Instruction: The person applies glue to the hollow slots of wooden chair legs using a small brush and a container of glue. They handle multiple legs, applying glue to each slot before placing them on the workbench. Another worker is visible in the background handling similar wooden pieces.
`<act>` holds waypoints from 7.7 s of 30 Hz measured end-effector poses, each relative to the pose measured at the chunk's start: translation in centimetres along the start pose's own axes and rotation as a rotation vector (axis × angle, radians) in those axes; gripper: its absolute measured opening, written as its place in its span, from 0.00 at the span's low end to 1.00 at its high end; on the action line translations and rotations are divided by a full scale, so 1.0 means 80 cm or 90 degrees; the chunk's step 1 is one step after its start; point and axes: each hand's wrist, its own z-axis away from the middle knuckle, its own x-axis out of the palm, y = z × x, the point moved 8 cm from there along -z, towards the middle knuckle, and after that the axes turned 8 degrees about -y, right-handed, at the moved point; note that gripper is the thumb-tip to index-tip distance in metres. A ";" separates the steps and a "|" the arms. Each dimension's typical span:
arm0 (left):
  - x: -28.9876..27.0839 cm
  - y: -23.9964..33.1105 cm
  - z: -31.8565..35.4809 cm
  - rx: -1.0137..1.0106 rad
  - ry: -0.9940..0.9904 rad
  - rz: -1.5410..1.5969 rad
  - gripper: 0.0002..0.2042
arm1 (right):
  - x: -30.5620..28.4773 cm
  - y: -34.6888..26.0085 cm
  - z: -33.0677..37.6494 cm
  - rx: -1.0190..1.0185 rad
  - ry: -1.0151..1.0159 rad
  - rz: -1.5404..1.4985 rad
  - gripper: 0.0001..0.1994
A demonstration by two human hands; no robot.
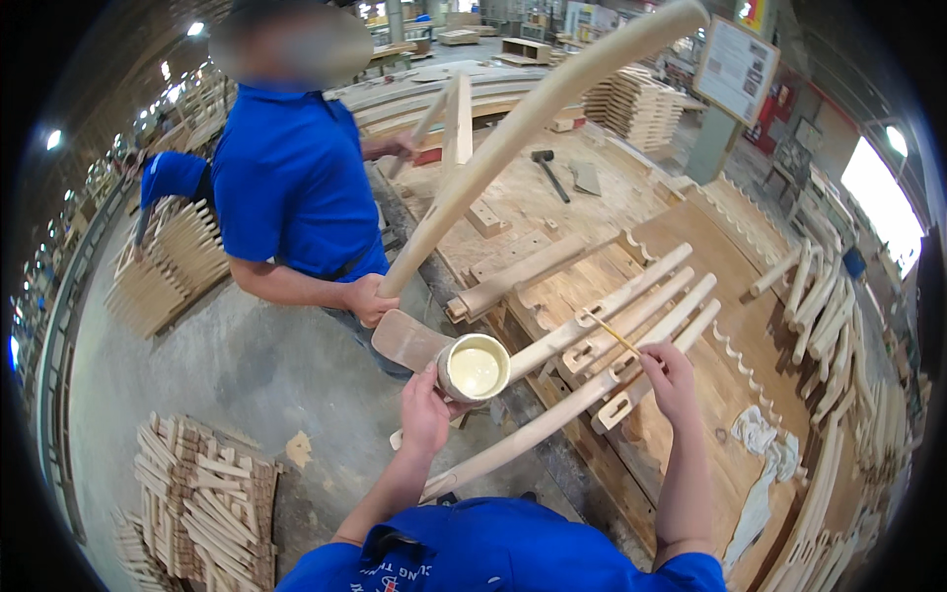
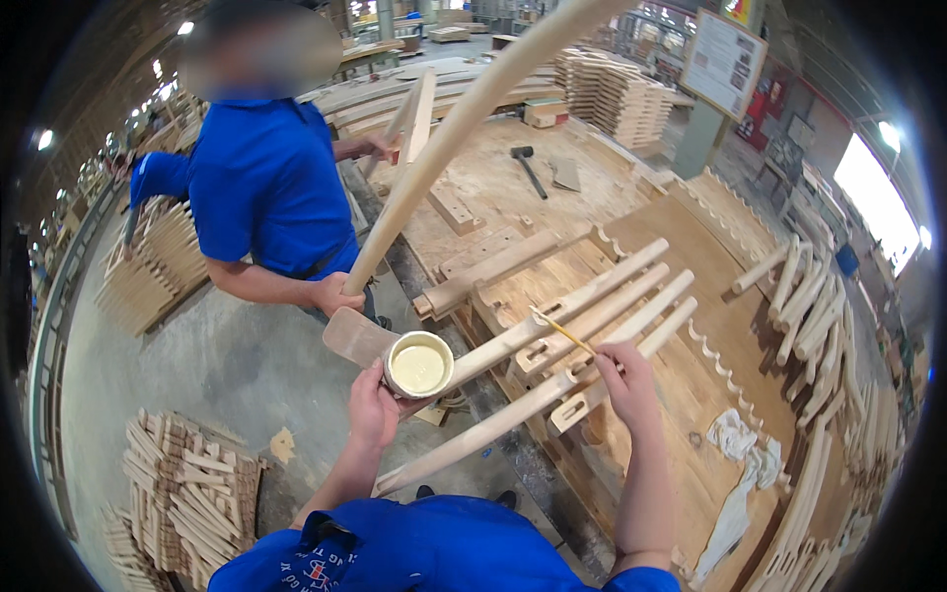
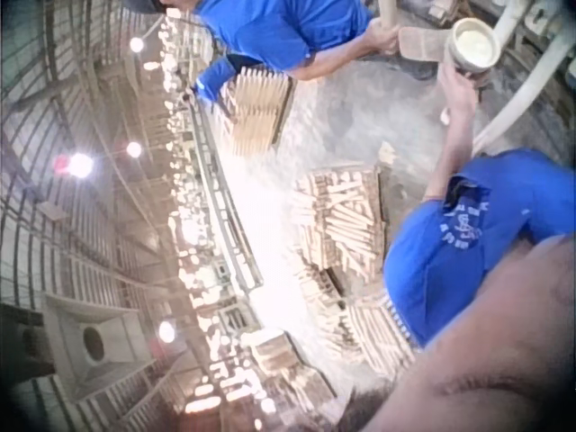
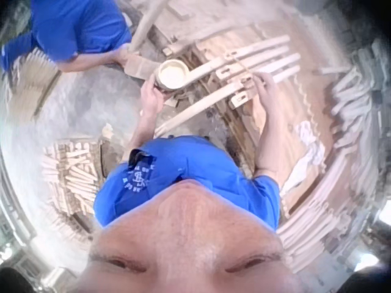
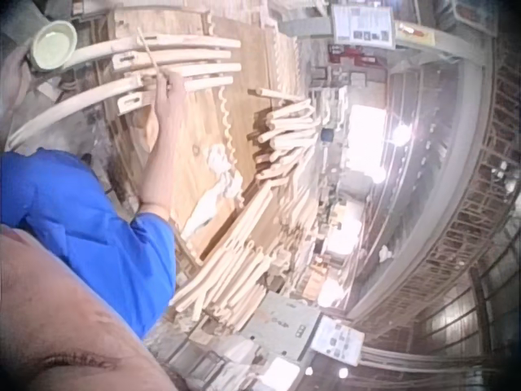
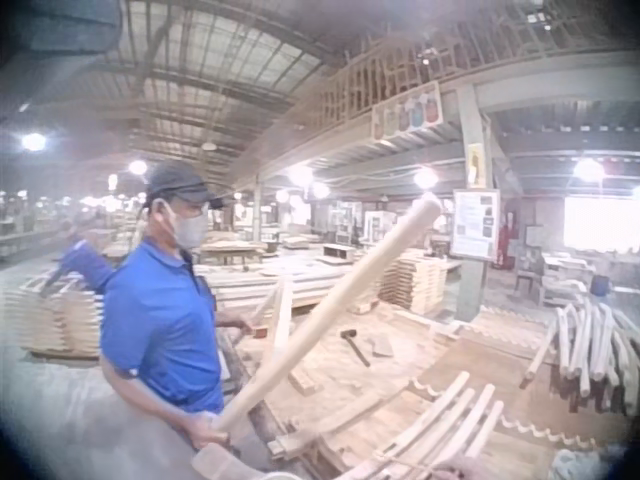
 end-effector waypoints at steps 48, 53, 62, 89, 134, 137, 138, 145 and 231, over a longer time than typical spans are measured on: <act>-0.028 0.105 -0.056 0.178 0.025 -0.043 0.22 | 0.155 -0.177 -0.113 -0.088 -0.343 -0.113 0.06; -0.025 0.109 -0.060 0.207 0.040 -0.041 0.21 | 0.174 -0.167 -0.108 -0.007 -0.443 -0.160 0.08; -0.029 0.108 -0.061 0.201 0.045 -0.026 0.21 | 0.199 -0.161 -0.102 0.033 -0.474 -0.260 0.06; -0.084 0.108 -0.006 0.193 0.066 -0.006 0.19 | 0.186 -0.229 -0.175 -0.181 -0.059 -0.016 0.14; -0.161 0.217 0.017 0.267 0.166 -0.163 0.22 | 0.250 -0.203 -0.292 -0.202 0.053 -0.403 0.11; -0.156 0.223 0.027 0.263 0.179 -0.125 0.22 | 0.246 -0.203 -0.307 -0.238 0.054 -0.414 0.12; -0.158 0.215 0.028 0.251 0.180 -0.107 0.22 | 0.242 -0.198 -0.310 -0.236 0.066 -0.409 0.12; -0.179 0.161 0.058 0.141 0.162 -0.088 0.23 | 0.243 -0.193 -0.324 -0.182 0.057 -0.407 0.13; -0.203 0.112 0.062 0.049 0.152 -0.056 0.21 | 0.164 -0.203 -0.285 -0.092 -0.162 -0.175 0.08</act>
